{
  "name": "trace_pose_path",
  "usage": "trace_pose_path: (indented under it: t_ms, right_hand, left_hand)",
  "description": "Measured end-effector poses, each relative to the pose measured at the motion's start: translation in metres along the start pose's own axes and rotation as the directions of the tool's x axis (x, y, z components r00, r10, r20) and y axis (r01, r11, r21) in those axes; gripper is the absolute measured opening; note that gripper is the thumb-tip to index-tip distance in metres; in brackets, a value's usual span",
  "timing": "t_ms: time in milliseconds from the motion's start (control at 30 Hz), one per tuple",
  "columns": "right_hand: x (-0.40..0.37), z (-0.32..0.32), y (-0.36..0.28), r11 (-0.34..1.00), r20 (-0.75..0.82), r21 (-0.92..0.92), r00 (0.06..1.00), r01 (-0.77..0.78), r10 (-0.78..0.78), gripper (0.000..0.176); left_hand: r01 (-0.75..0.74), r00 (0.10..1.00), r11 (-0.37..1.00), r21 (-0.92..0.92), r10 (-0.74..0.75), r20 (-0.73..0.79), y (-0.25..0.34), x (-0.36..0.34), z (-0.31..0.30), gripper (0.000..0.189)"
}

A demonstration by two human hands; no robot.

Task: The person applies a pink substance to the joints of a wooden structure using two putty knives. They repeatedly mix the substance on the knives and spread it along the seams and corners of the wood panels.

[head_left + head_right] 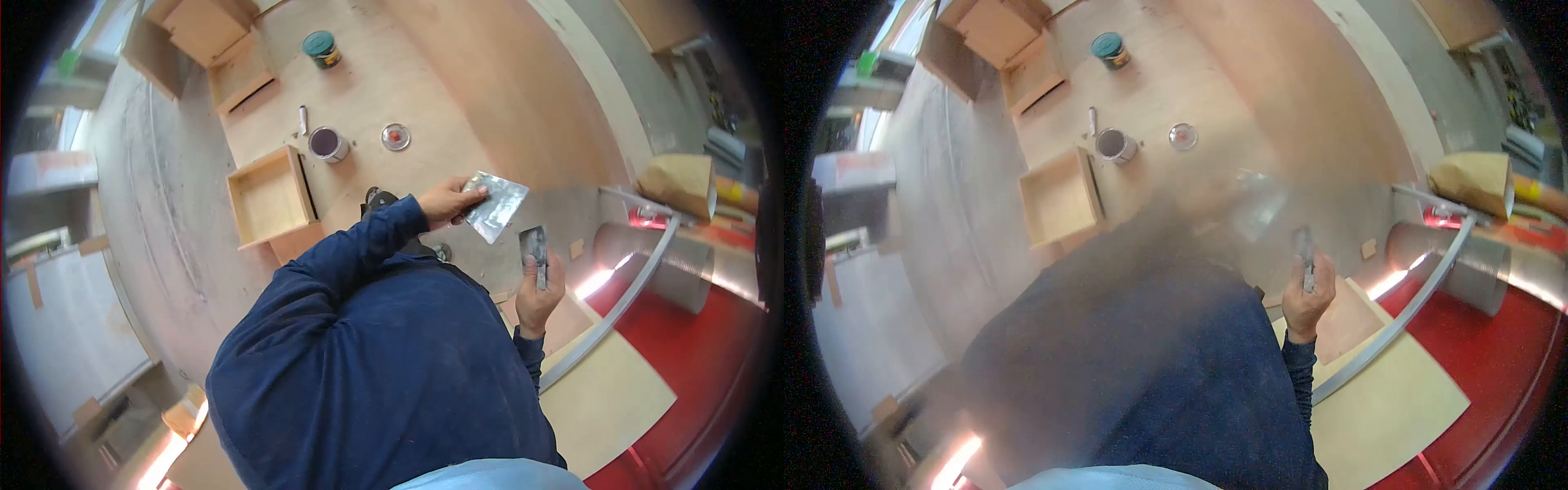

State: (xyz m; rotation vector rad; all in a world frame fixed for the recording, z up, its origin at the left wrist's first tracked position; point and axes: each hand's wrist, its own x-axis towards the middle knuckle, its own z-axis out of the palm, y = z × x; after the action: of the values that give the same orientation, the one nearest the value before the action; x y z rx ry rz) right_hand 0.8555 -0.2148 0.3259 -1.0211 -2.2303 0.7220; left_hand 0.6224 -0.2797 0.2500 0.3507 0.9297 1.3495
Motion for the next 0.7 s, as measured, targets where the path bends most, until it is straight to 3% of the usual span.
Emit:
trace_pose_path:
  t_ms: [167,300,367,400,567,633,700]
  right_hand:
    - [0.048,0.062,-0.012,0.996,0.255,-0.015,0.964,0.087,-0.081,0.023]
    - [0.080,0.094,-0.019,0.997,0.344,0.012,0.936,0.074,-0.074,0.027]
    - [0.092,0.105,-0.017,0.998,0.421,-0.026,0.906,0.063,-0.046,0.026]
    - [0.097,0.110,-0.017,0.997,0.432,-0.029,0.901,0.066,-0.047,0.026]
    - [0.123,0.135,-0.027,0.998,0.466,-0.017,0.883,0.063,-0.048,0.027]
    - [0.129,0.143,-0.026,0.998,0.487,-0.030,0.873,0.059,-0.037,0.028]
    - [0.137,0.150,-0.030,0.997,0.501,-0.043,0.865,0.063,-0.033,0.029]
  left_hand:
    - [0.018,1.000,1.000,0.017,-0.018,-0.020,0.018,-0.009,-0.048,0.032]
    - [0.070,0.985,0.992,0.109,-0.052,-0.166,0.017,-0.023,-0.095,0.032]
    - [0.005,0.972,0.989,-0.148,-0.039,-0.230,0.015,-0.034,-0.116,0.034]
    - [0.124,0.974,0.991,-0.059,-0.132,-0.182,0.028,-0.049,-0.133,0.035]
    - [0.011,0.953,0.967,-0.253,-0.087,-0.291,0.037,-0.073,-0.162,0.034]
    - [0.007,0.878,0.981,0.192,0.086,-0.472,0.079,-0.097,-0.151,0.032]
    - [0.079,0.872,0.972,0.223,0.041,-0.488,0.095,-0.100,-0.151,0.031]
